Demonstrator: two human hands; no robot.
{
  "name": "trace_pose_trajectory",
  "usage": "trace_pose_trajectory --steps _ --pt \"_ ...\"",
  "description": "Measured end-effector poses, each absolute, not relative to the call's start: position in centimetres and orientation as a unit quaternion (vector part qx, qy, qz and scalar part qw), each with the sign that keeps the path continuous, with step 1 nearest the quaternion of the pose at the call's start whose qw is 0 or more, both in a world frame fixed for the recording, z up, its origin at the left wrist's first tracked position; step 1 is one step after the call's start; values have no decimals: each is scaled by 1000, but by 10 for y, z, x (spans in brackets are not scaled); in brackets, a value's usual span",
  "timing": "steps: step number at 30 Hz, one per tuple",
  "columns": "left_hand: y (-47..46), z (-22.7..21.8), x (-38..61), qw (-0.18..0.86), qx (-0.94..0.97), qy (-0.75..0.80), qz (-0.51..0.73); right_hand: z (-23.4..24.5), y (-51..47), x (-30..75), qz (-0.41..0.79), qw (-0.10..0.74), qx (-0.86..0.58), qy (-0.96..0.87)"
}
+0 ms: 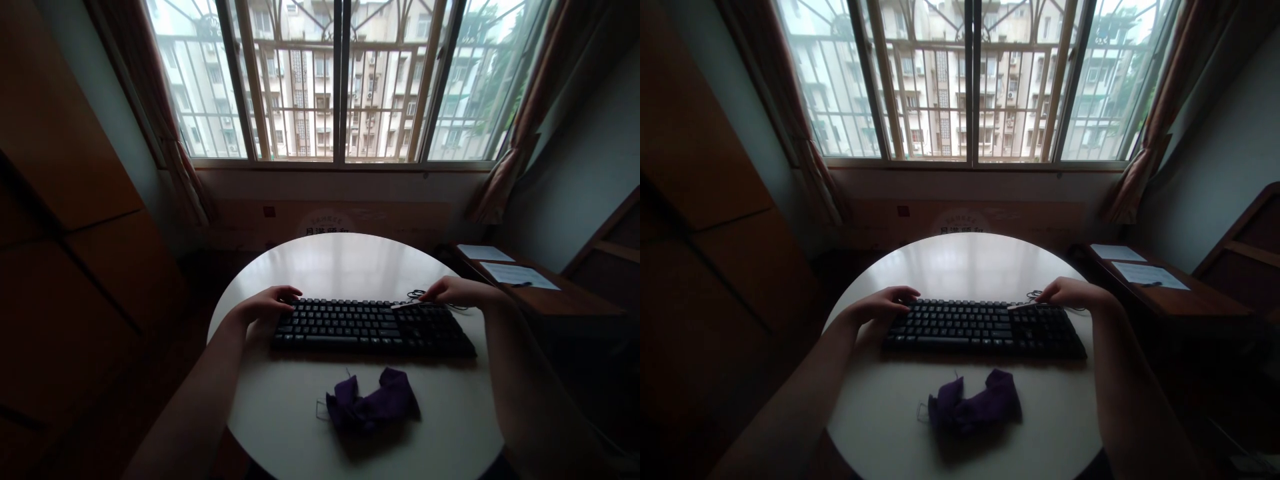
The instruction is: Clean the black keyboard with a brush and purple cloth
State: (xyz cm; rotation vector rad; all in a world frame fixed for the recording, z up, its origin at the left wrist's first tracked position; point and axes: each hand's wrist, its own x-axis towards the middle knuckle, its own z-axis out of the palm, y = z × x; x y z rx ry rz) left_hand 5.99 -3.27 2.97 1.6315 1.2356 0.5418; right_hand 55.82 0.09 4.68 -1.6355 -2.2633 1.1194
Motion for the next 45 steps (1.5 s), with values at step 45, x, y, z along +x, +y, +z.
trace_pose_trajectory --steps 45 --pt "-30 15 42 544 659 451 258 66 -10 321 41 125 -319 -939"
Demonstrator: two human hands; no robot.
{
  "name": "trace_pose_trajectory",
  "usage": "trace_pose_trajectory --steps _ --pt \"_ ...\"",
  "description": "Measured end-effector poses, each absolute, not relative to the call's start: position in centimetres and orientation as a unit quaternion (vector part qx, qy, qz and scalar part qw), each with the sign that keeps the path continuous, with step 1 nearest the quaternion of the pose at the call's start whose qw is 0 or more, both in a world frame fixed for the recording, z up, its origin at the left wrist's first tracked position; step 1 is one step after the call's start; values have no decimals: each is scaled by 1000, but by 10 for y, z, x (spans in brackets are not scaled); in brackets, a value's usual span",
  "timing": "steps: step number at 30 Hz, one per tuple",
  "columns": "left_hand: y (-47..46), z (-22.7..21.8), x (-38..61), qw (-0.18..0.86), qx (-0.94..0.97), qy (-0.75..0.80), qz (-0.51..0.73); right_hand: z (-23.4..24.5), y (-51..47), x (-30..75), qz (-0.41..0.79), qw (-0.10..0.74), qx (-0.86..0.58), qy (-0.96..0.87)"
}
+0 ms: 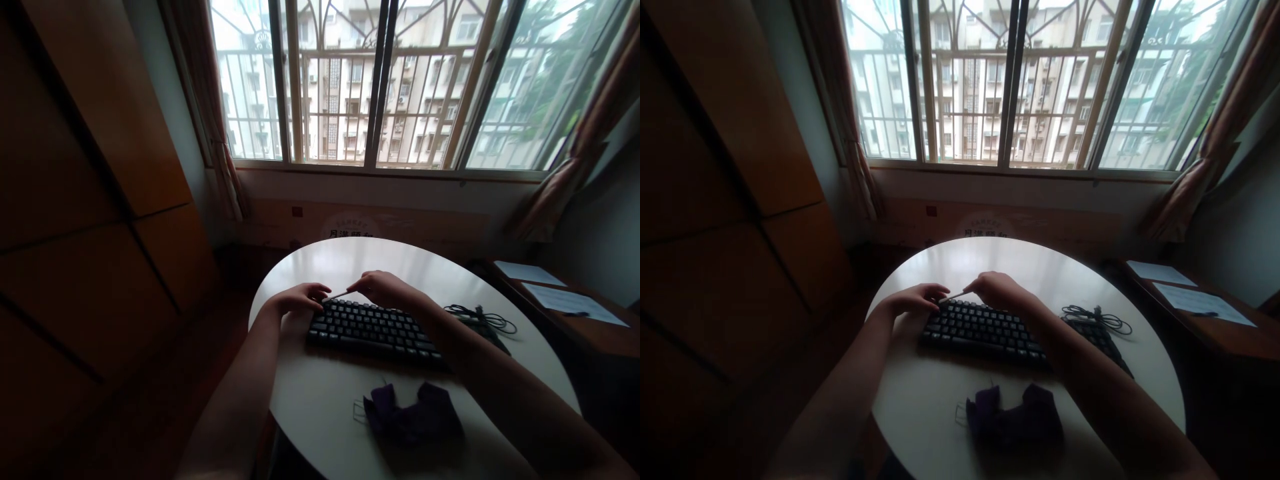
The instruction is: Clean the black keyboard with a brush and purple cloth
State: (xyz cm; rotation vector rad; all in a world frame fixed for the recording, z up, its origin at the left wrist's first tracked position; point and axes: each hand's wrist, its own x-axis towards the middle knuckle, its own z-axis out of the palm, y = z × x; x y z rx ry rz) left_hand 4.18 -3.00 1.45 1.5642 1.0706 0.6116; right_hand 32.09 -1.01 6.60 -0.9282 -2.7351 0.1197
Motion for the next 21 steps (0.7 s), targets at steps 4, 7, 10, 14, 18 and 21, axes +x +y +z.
trace_pose_trajectory --steps 4,7,10,14,18,21 --pt "-26 11 41 543 665 449 249 60 7 308 48 103 -323 -939" --pt "-25 11 42 555 661 440 247 56 22 309 77 103 -313 -941" --pt "-25 12 42 559 657 441 249 51 38 314 106 104 -316 -937" --pt "-27 15 44 550 660 450 244 42 51 320 151 116 -312 -931" --pt "-28 16 45 548 661 452 241 33 54 321 179 140 -286 -931" --pt "-26 14 44 549 658 453 246 29 59 319 186 145 -258 -937"
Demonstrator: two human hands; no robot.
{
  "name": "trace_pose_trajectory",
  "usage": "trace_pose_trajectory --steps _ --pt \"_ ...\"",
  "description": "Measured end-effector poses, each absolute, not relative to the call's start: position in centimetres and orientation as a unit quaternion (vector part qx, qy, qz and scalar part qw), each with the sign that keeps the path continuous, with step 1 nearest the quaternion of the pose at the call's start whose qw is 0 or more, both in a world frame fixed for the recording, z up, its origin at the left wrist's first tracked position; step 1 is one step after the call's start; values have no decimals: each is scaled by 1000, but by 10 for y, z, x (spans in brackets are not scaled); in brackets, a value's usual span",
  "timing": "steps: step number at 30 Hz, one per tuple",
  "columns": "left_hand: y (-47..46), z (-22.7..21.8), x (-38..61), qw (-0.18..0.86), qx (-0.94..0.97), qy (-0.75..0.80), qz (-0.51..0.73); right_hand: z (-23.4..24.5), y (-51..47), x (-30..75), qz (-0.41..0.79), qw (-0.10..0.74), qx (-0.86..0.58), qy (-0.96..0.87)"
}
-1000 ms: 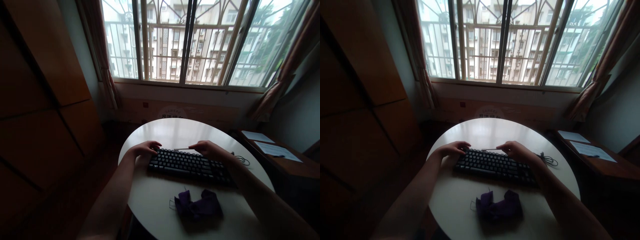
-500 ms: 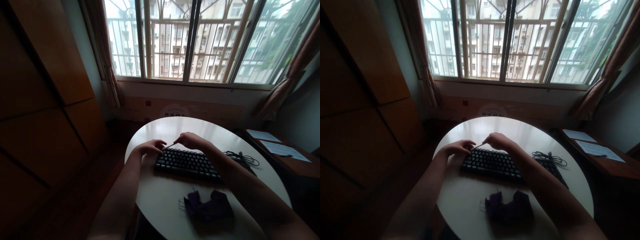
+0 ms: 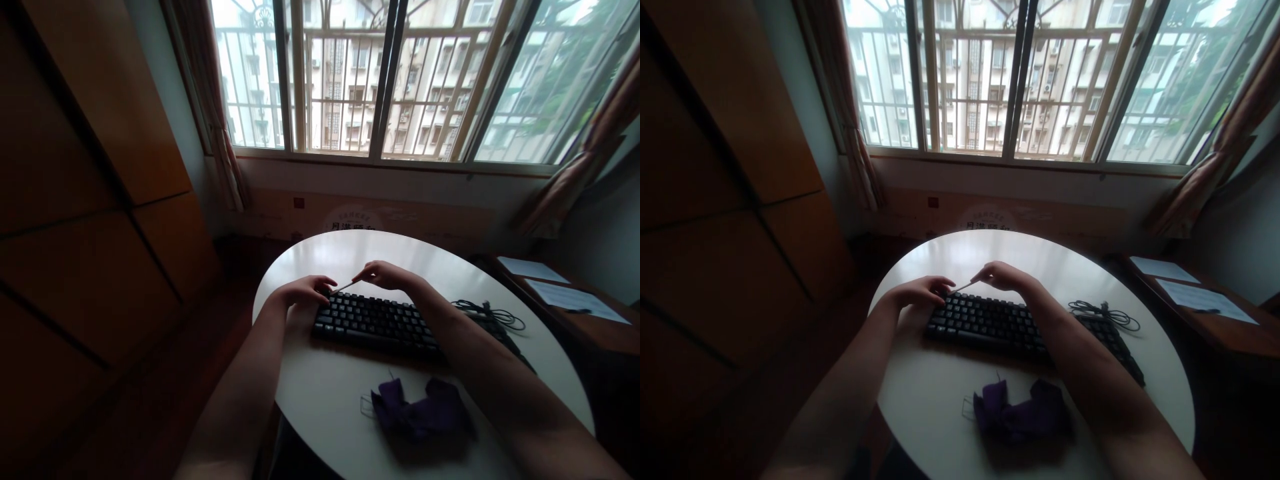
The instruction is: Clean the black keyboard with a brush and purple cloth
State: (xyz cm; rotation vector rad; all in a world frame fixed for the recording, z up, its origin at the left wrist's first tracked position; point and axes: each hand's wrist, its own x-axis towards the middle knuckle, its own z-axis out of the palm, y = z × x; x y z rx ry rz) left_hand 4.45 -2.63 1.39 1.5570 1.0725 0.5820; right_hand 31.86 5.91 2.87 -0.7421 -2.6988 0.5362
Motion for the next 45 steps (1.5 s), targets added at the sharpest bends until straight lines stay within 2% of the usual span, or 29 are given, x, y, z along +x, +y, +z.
trace_pose_trajectory --steps 7,12,15,20,23,26,29,32,37,45 --pt "-21 7 41 568 649 441 250 33 73 316 88 201 -240 -946" --pt "-21 6 40 556 657 443 252 35 71 312 121 178 -194 -957" --pt "-22 8 41 550 659 447 251 36 66 310 93 171 -229 -954" --pt "-29 16 45 534 666 461 242 52 58 329 36 236 -294 -925" --pt "-34 20 49 514 674 474 241 62 57 353 106 235 -311 -915" --pt "-35 22 56 474 686 493 248 66 59 373 195 182 -339 -902" --pt "-33 20 67 358 718 534 266 66 58 380 255 171 -345 -887" --pt "-33 22 84 219 767 531 285 70 52 377 285 204 -318 -881" --pt "-47 34 114 107 823 481 282 84 38 371 302 259 -265 -878" --pt "-49 35 122 90 790 508 331 83 38 361 491 410 -260 -723"
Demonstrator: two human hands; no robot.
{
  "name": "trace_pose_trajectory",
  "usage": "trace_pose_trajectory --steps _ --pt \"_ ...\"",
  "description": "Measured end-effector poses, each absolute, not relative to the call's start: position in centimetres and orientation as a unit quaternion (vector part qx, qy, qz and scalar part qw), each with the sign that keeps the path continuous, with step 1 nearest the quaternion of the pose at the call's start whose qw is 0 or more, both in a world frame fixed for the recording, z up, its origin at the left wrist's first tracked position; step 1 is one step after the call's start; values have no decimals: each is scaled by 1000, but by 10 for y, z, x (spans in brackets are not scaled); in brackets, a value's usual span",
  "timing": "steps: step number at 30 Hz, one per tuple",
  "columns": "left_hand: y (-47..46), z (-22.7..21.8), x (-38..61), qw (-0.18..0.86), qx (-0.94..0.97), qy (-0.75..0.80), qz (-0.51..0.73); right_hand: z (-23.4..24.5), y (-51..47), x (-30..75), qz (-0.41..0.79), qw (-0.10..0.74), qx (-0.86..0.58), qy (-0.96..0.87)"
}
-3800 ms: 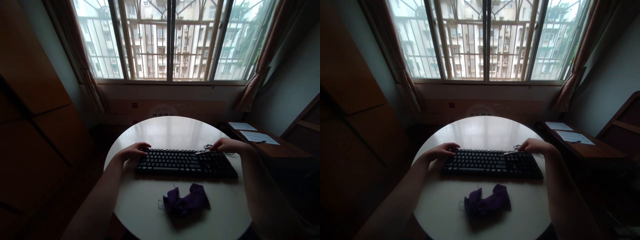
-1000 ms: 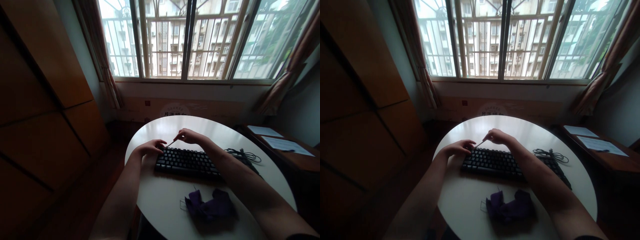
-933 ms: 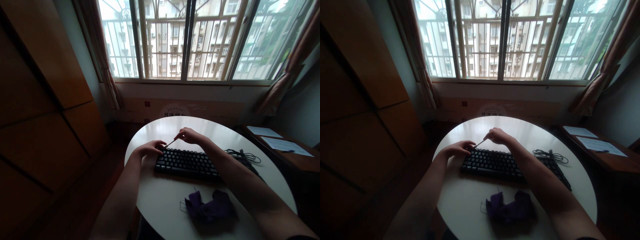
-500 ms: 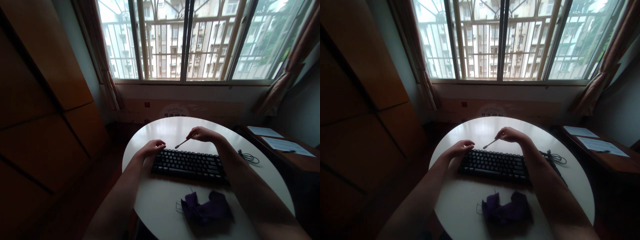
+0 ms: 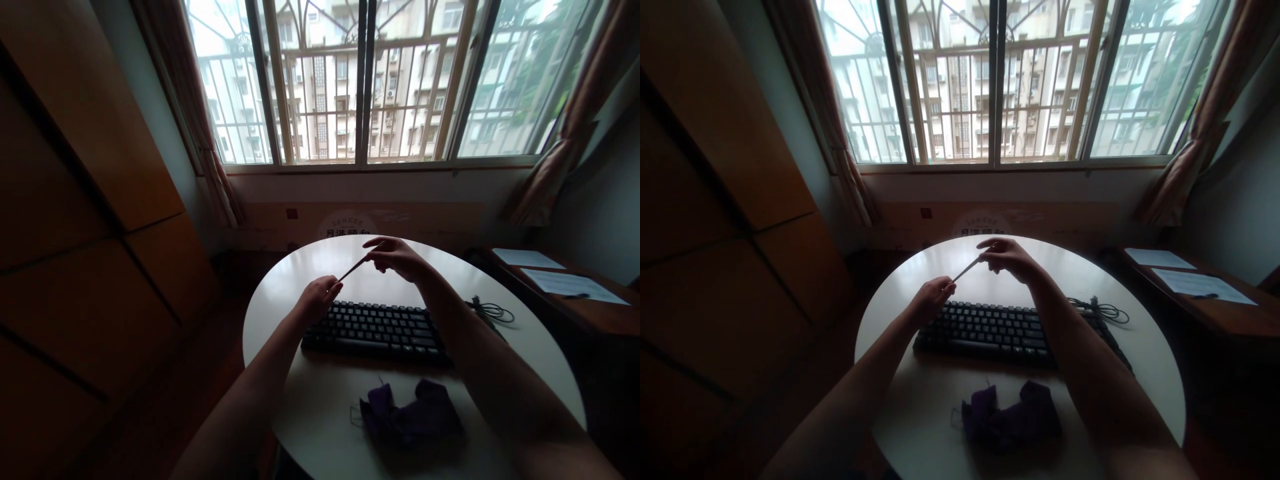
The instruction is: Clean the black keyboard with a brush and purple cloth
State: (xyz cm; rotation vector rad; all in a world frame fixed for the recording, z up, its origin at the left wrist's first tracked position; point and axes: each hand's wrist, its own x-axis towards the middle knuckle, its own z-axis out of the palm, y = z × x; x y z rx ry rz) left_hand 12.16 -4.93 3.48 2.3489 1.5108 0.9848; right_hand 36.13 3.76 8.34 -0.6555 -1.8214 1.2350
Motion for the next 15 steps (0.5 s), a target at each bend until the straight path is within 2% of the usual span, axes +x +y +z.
trace_pose_trajectory --steps 3,9,15 --pt "-50 32 126 75 782 520 335 71 34 338 557 418 -290 -656" --pt "-51 27 130 44 791 526 309 39 31 301 613 302 -281 -674" --pt "-43 23 116 60 773 550 311 17 53 307 569 326 -370 -657"
